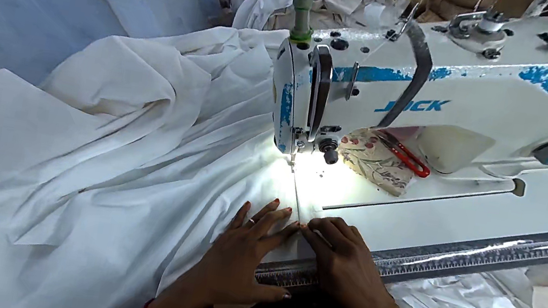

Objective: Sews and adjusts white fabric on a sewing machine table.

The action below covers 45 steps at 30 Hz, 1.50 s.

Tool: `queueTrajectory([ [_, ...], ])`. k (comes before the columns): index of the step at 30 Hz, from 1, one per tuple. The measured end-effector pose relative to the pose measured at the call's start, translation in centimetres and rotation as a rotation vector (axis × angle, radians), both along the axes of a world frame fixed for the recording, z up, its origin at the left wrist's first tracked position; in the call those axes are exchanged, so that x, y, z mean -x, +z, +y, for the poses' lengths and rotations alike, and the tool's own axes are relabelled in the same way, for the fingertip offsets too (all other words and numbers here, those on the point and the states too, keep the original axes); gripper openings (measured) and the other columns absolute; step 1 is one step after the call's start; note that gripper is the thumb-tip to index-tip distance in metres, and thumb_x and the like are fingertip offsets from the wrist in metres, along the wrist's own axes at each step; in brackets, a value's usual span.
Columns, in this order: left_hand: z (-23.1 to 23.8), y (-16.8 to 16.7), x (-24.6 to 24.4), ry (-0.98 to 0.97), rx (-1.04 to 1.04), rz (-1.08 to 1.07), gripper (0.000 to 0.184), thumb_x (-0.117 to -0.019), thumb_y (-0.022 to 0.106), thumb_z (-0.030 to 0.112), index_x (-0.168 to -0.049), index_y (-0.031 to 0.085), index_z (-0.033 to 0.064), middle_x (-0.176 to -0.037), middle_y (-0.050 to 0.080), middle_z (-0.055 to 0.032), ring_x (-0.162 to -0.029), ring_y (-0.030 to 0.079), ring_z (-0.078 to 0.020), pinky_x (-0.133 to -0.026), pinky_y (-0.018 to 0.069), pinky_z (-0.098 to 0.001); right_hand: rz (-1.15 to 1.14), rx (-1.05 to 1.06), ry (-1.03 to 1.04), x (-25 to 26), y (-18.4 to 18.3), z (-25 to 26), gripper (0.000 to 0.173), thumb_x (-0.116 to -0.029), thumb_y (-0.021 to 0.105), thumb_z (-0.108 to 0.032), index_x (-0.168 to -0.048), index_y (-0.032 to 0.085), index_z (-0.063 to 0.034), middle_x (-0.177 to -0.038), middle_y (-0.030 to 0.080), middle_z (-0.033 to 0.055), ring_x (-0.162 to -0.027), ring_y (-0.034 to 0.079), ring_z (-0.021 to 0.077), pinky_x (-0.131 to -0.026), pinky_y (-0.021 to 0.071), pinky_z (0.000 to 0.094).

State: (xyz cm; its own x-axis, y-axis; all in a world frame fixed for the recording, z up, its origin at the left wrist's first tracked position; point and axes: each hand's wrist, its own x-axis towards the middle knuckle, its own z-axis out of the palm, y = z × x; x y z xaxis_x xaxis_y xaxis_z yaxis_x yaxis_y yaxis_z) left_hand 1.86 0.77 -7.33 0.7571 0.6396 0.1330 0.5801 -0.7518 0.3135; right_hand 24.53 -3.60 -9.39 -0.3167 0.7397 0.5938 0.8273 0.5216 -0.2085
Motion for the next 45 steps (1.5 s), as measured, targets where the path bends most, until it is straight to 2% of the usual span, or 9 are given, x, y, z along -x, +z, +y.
queueTrajectory([
  [12, 9.9, 0.9, 0.1, -0.075, 0.102, -0.045, 0.088, -0.0772, 0.074, 0.064, -0.151, 0.054, 0.0195, -0.163, 0.04, -0.0085, -0.155, 0.027, -0.0296, -0.121, 0.0127, -0.0692, -0.08, 0.076, 0.029, -0.3, 1.4, 8.1, 0.023, -0.0872, 0.063, 0.008, -0.103, 0.075, -0.0019, -0.106, 0.068, 0.0124, -0.09, 0.065, 0.0311, -0.063, 0.0491, 0.0451],
  [19, 11.4, 1.6, -0.3, -0.051, 0.125, -0.085, 0.083, -0.0777, 0.08, 0.051, -0.147, 0.057, 0.0107, -0.16, 0.044, -0.0109, -0.151, 0.034, -0.0317, -0.121, 0.0192, -0.065, -0.05, 0.121, -0.029, -0.1, 1.4, 8.5, 0.026, -0.0889, 0.061, 0.008, -0.11, 0.075, 0.0002, -0.121, 0.07, 0.0158, -0.106, 0.067, 0.0351, -0.076, 0.0526, 0.0534],
  [24, 12.0, 0.8, -0.5, -0.055, 0.096, -0.051, 0.09, -0.0773, 0.075, 0.063, -0.15, 0.054, 0.0143, -0.161, 0.041, -0.0074, -0.152, 0.032, -0.027, -0.122, 0.0173, -0.0646, 0.009, 0.222, -0.008, -1.4, 2.5, 7.8, 0.03, -0.0909, 0.063, 0.006, -0.118, 0.073, -0.0006, -0.13, 0.067, 0.0154, -0.116, 0.066, 0.0347, -0.089, 0.0536, 0.055],
  [28, 12.1, 0.7, -0.5, -0.054, 0.084, -0.055, 0.092, -0.0768, 0.073, 0.066, -0.151, 0.053, 0.0151, -0.161, 0.041, -0.0069, -0.152, 0.033, -0.0255, -0.122, 0.0186, -0.0617, 0.189, 0.175, -0.479, -9.4, 5.5, 4.4, 0.039, -0.0982, 0.065, -0.015, -0.136, 0.064, -0.0021, -0.15, 0.049, 0.026, -0.136, 0.049, 0.0471, -0.108, 0.0409, 0.0661],
  [32, 12.2, 0.5, -0.3, -0.074, 0.054, -0.058, 0.089, -0.0785, 0.073, 0.064, -0.15, 0.054, 0.0137, -0.16, 0.043, -0.0081, -0.153, 0.031, -0.0275, -0.122, 0.0191, -0.0621, 0.19, 0.073, -0.736, -18.5, 2.5, 2.0, 0.026, -0.096, 0.061, -0.003, -0.12, 0.067, 0.0038, -0.122, 0.061, 0.0351, -0.114, 0.057, 0.0589, -0.09, 0.0415, 0.0775],
  [35, 10.5, 0.7, -0.8, 0.065, -0.047, 0.047, 0.083, -0.0837, 0.066, 0.069, -0.151, 0.053, 0.022, -0.159, 0.043, -0.0101, -0.149, 0.036, -0.0332, -0.118, 0.0297, -0.0602, 0.128, 0.075, -0.694, -19.4, 1.3, 1.5, 0.025, -0.0938, 0.065, -0.005, -0.118, 0.069, 0.0031, -0.115, 0.064, 0.0318, -0.105, 0.062, 0.0558, -0.082, 0.0462, 0.0734],
  [38, 5.7, 1.8, -2.8, 0.41, -0.15, 0.19, 0.083, -0.0903, 0.052, 0.076, -0.151, 0.053, 0.0198, -0.143, 0.051, -0.0263, -0.126, 0.052, -0.0479, -0.092, 0.0456, -0.0658, 0.138, 0.05, -0.66, -17.6, 2.5, 1.6, 0.033, -0.0963, 0.063, -0.009, -0.126, 0.066, 0.0032, -0.131, 0.059, 0.0309, -0.121, 0.055, 0.0547, -0.095, 0.0413, 0.0732],
  [42, 7.0, 2.8, -3.0, 0.564, 0.093, 0.268, 0.099, -0.0846, 0.048, 0.086, -0.162, 0.032, 0.0268, -0.165, 0.026, -0.0252, -0.145, 0.032, -0.054, -0.108, 0.0291, -0.0768, 0.079, 0.044, -0.127, -10.3, 2.9, 5.5, 0.022, -0.092, 0.06, -0.003, -0.108, 0.075, 0.0003, -0.112, 0.072, 0.0195, -0.109, 0.068, 0.0384, -0.094, 0.0534, 0.0582],
  [45, 10.9, 4.6, -2.0, 0.35, 0.234, 0.187, 0.083, -0.0929, 0.065, 0.06, -0.159, 0.04, 0.0168, -0.166, 0.03, -0.0176, -0.15, 0.032, -0.0432, -0.116, 0.0216, -0.0694, -0.075, 0.155, 0.241, -5.9, 3.0, 10.5, 0.036, -0.0871, 0.061, 0.006, -0.118, 0.075, -0.0063, -0.122, 0.072, 0.011, -0.114, 0.066, 0.0341, -0.088, 0.0538, 0.0557],
])
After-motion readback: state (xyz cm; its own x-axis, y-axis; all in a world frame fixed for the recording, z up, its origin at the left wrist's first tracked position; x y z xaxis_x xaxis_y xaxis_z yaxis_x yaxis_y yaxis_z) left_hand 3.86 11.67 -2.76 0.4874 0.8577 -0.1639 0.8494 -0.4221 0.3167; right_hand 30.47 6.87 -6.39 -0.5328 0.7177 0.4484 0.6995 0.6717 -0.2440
